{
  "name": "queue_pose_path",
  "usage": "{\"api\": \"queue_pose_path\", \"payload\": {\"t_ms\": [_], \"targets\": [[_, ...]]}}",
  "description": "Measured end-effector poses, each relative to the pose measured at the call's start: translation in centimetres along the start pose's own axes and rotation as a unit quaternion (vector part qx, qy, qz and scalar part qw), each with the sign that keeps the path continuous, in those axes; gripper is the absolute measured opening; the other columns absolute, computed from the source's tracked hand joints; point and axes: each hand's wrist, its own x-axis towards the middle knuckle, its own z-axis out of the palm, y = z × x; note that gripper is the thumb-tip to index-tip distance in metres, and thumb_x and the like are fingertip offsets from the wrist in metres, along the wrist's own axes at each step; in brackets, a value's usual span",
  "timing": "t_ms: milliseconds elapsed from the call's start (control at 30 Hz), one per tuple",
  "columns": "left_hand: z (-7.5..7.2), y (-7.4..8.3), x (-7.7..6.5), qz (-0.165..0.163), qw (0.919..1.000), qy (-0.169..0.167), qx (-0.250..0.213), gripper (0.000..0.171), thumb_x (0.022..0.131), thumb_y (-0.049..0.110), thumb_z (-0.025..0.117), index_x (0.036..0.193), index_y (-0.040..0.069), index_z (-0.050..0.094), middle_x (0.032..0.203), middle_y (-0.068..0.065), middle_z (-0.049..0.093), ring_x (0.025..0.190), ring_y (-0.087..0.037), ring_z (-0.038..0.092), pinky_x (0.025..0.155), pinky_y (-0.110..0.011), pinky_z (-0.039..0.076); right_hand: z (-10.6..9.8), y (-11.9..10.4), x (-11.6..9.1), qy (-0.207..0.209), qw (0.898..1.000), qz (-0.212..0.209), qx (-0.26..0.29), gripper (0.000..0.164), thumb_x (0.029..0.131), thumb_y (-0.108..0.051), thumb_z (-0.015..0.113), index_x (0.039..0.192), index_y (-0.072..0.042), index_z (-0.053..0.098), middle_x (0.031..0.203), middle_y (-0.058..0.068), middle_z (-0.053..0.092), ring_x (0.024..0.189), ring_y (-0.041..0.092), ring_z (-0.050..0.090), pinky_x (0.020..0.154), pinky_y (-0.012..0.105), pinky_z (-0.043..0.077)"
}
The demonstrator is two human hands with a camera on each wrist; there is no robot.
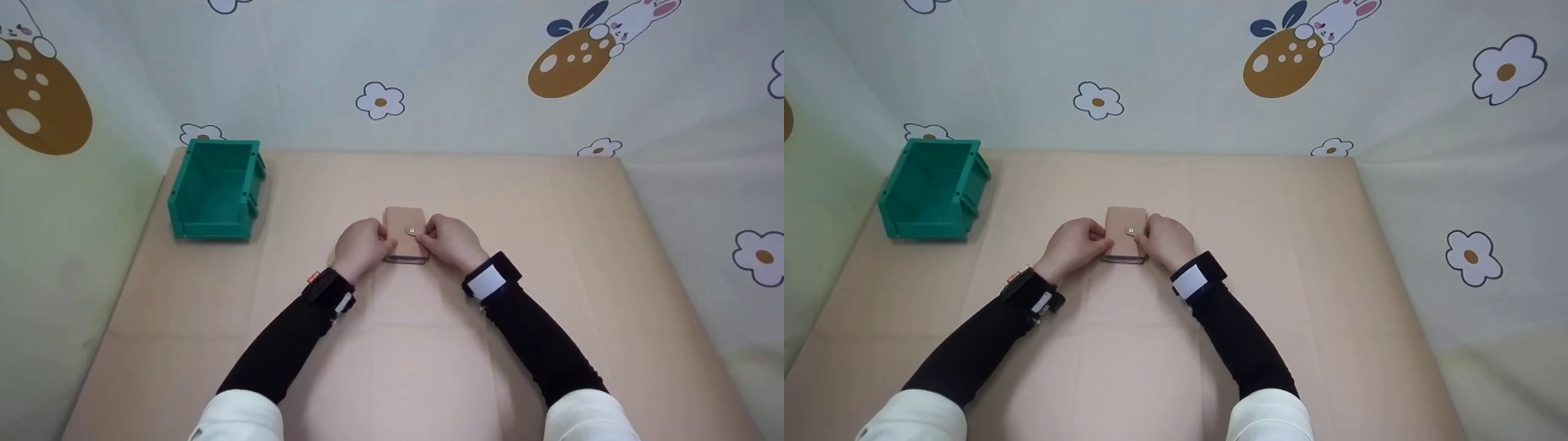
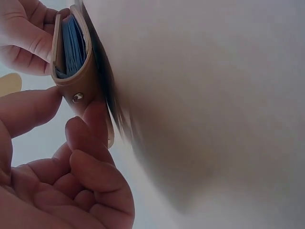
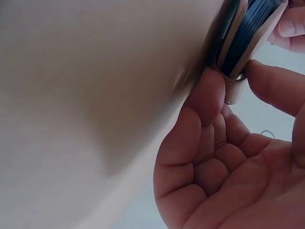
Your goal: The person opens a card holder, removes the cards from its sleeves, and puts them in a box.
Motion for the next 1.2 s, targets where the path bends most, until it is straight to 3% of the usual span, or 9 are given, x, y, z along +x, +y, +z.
{"api": "queue_pose_path", "payload": {"t_ms": [467, 1200], "targets": [[0.52, 0.85, 0.68, -0.006, 0.9988, -0.027, 0.041, 0.019, 0.089, 0.024, 0.072, 0.083, 0.008, 0.066, 0.074, 0.001, 0.06, 0.066, -0.017, 0.053, 0.06, -0.029, 0.038, -0.15, 0.39, -0.08, 0.005, 1.0, 0.015, -0.027, 0.031, 0.094, -0.036, 0.066, 0.096, -0.004, 0.064, 0.084, 0.006, 0.065, 0.071, 0.022, 0.058, 0.067, 0.038, 0.047], [0.39, 0.61, 0.98, -0.03, 0.9977, -0.054, 0.03, 0.023, 0.087, 0.026, 0.071, 0.077, 0.01, 0.059, 0.072, 0.001, 0.055, 0.063, -0.016, 0.05, 0.055, -0.029, 0.036, -0.48, 0.49, -0.03, -0.007, 0.999, 0.011, -0.043, 0.033, 0.093, -0.039, 0.066, 0.095, -0.006, 0.065, 0.086, 0.007, 0.066, 0.076, 0.024, 0.06, 0.07, 0.041, 0.048]]}}
